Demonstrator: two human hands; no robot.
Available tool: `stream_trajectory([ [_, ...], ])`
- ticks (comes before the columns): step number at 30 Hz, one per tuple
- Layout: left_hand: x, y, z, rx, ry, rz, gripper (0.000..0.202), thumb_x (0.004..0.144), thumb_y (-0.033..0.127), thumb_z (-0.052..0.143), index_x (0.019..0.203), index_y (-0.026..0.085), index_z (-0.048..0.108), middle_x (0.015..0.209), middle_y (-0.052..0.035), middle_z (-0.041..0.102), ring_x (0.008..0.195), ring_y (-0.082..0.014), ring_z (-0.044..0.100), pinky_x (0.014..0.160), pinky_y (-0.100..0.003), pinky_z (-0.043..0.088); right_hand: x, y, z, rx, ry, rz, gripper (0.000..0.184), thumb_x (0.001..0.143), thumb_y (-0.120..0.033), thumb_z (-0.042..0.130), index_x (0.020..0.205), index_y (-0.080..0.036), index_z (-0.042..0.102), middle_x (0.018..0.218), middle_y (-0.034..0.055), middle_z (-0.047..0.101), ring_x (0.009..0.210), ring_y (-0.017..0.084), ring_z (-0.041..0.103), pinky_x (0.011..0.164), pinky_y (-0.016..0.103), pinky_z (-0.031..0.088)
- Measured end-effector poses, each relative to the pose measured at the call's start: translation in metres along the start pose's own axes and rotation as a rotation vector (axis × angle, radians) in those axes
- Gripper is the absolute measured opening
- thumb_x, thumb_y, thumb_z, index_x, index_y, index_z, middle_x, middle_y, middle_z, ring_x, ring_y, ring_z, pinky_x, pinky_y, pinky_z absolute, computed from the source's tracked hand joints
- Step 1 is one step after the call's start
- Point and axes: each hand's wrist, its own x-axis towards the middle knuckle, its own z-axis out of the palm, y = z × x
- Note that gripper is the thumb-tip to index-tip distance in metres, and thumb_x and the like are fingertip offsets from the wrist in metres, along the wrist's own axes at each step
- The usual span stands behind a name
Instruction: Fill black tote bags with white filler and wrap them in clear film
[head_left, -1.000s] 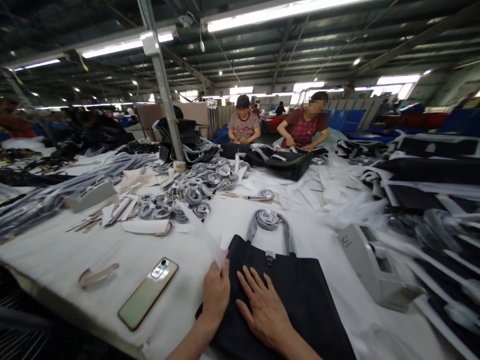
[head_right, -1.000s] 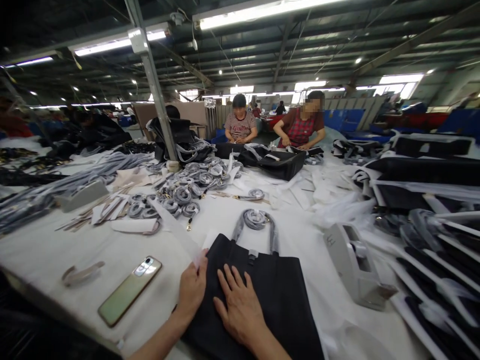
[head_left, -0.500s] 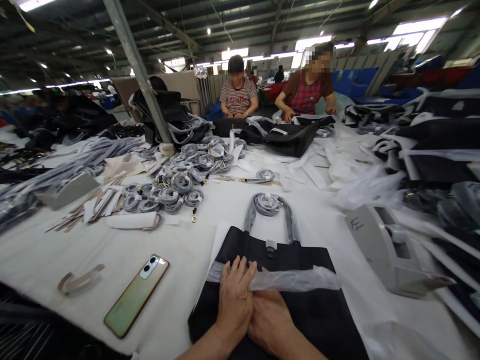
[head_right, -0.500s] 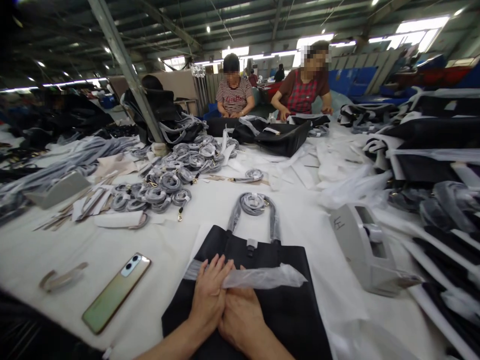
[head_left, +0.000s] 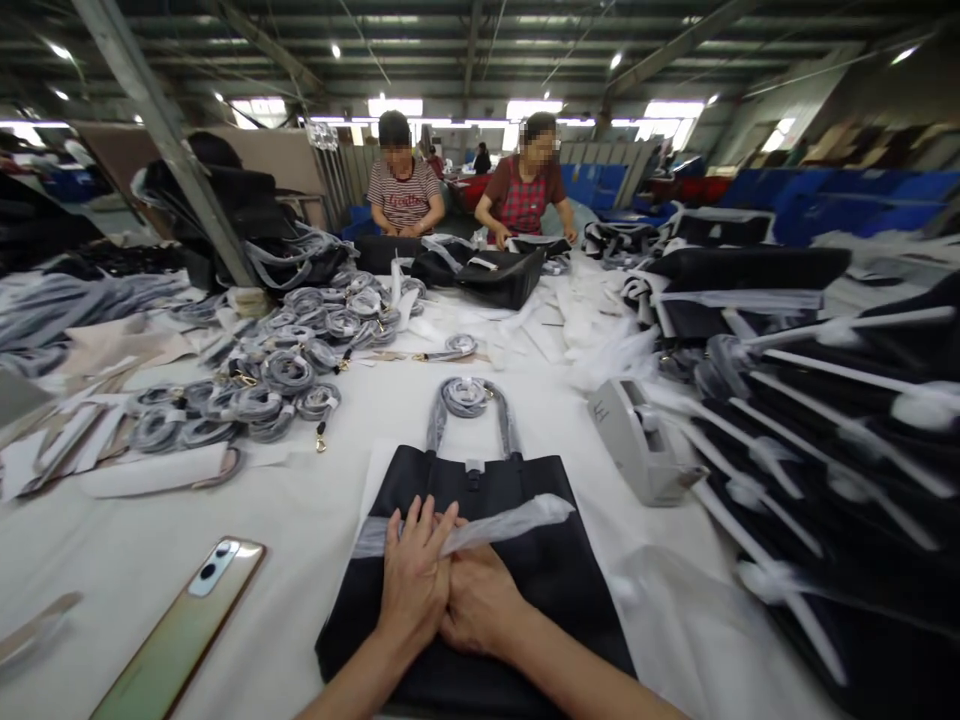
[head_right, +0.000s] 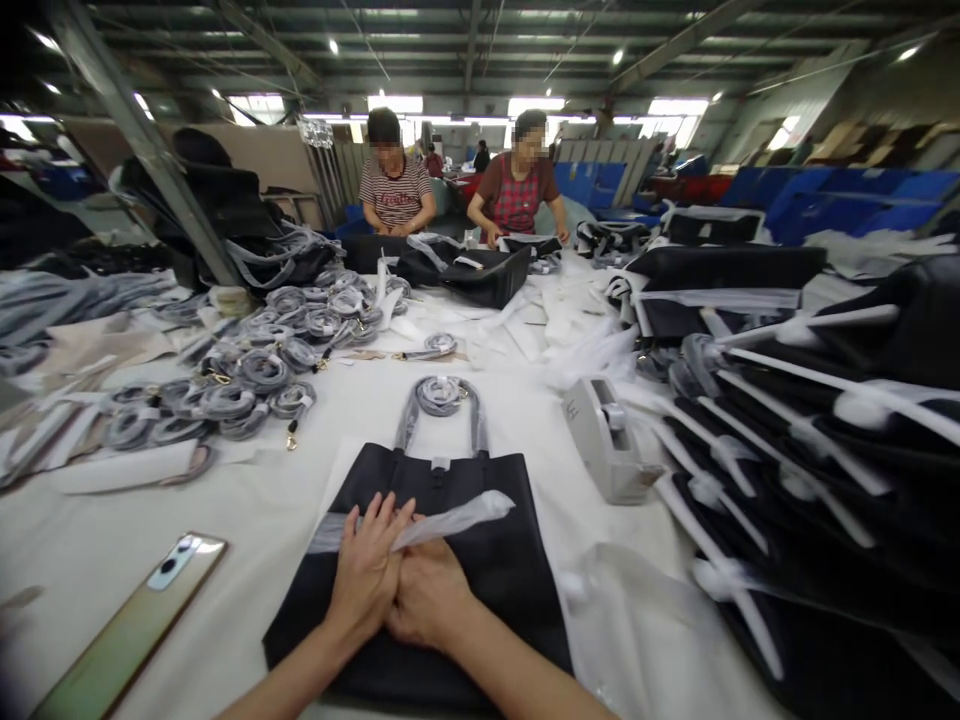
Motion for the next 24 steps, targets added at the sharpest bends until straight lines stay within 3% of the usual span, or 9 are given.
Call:
stream_trajectory([
  [4, 0.000, 0.005, -0.001, 0.114, 0.009, 0.016, 0.056, 0.088, 0.014, 0.044, 0.140, 0.034, 0.040, 0.139, -0.0129, 0.050, 0.131, -0.0320, 0.042, 0.104, -0.057, 0.031, -0.042, 0.008, -0.023, -0.054, 0.004, 0.121, 0.057, 0.088, -0.045, 0.049, 0.135, -0.013, 0.047, 0.134, 0.0156, 0.055, 0.125, 0.028, 0.046, 0.110, 0.048, 0.028],
  [7, 0.000, 0.010, -0.003, 0.165, 0.005, 0.020, 0.058, 0.087, 0.015, 0.047, 0.140, 0.037, 0.039, 0.140, -0.0141, 0.049, 0.130, -0.0348, 0.042, 0.103, -0.060, 0.031, -0.080, 0.020, -0.034, -0.177, 0.050, 0.262, 0.056, 0.088, -0.039, 0.051, 0.135, -0.010, 0.046, 0.136, 0.0179, 0.052, 0.128, 0.031, 0.043, 0.109, 0.051, 0.027],
  [10, 0.000, 0.015, -0.004, 0.180, 0.003, 0.032, 0.056, 0.087, 0.019, 0.050, 0.139, 0.039, 0.041, 0.139, -0.0128, 0.050, 0.129, -0.0375, 0.042, 0.102, -0.062, 0.030, -0.104, 0.029, -0.036, -0.218, 0.084, 0.266, 0.058, 0.086, -0.031, 0.054, 0.138, -0.010, 0.042, 0.141, 0.0156, 0.047, 0.132, 0.029, 0.039, 0.111, 0.046, 0.026],
  [15, 0.003, 0.029, -0.001, 0.136, -0.031, 0.119, 0.047, 0.091, 0.027, 0.047, 0.137, 0.036, 0.044, 0.136, -0.0134, 0.053, 0.126, -0.0358, 0.047, 0.100, -0.056, 0.036, -0.108, 0.031, -0.032, -0.177, 0.107, 0.254, 0.060, 0.085, -0.030, 0.055, 0.140, -0.011, 0.040, 0.146, 0.0136, 0.042, 0.135, 0.027, 0.035, 0.112, 0.043, 0.027],
  [19, 0.002, 0.051, 0.007, 0.062, -0.062, 0.221, 0.048, 0.092, 0.027, 0.048, 0.138, 0.037, 0.042, 0.141, -0.0123, 0.048, 0.126, -0.0335, 0.047, 0.097, -0.049, 0.041, -0.107, 0.028, -0.028, -0.138, 0.140, 0.280, 0.061, 0.085, -0.036, 0.055, 0.139, -0.011, 0.041, 0.143, 0.0148, 0.045, 0.133, 0.029, 0.037, 0.111, 0.045, 0.029],
  [24, -0.001, 0.068, 0.015, 0.037, -0.048, 0.235, 0.051, 0.091, 0.028, 0.050, 0.140, 0.038, 0.039, 0.145, -0.0074, 0.045, 0.129, -0.0329, 0.043, 0.100, -0.051, 0.039, -0.109, 0.027, -0.021, -0.117, 0.173, 0.288, 0.057, 0.084, -0.037, 0.057, 0.134, -0.010, 0.048, 0.140, 0.0167, 0.048, 0.131, 0.030, 0.039, 0.111, 0.048, 0.028],
])
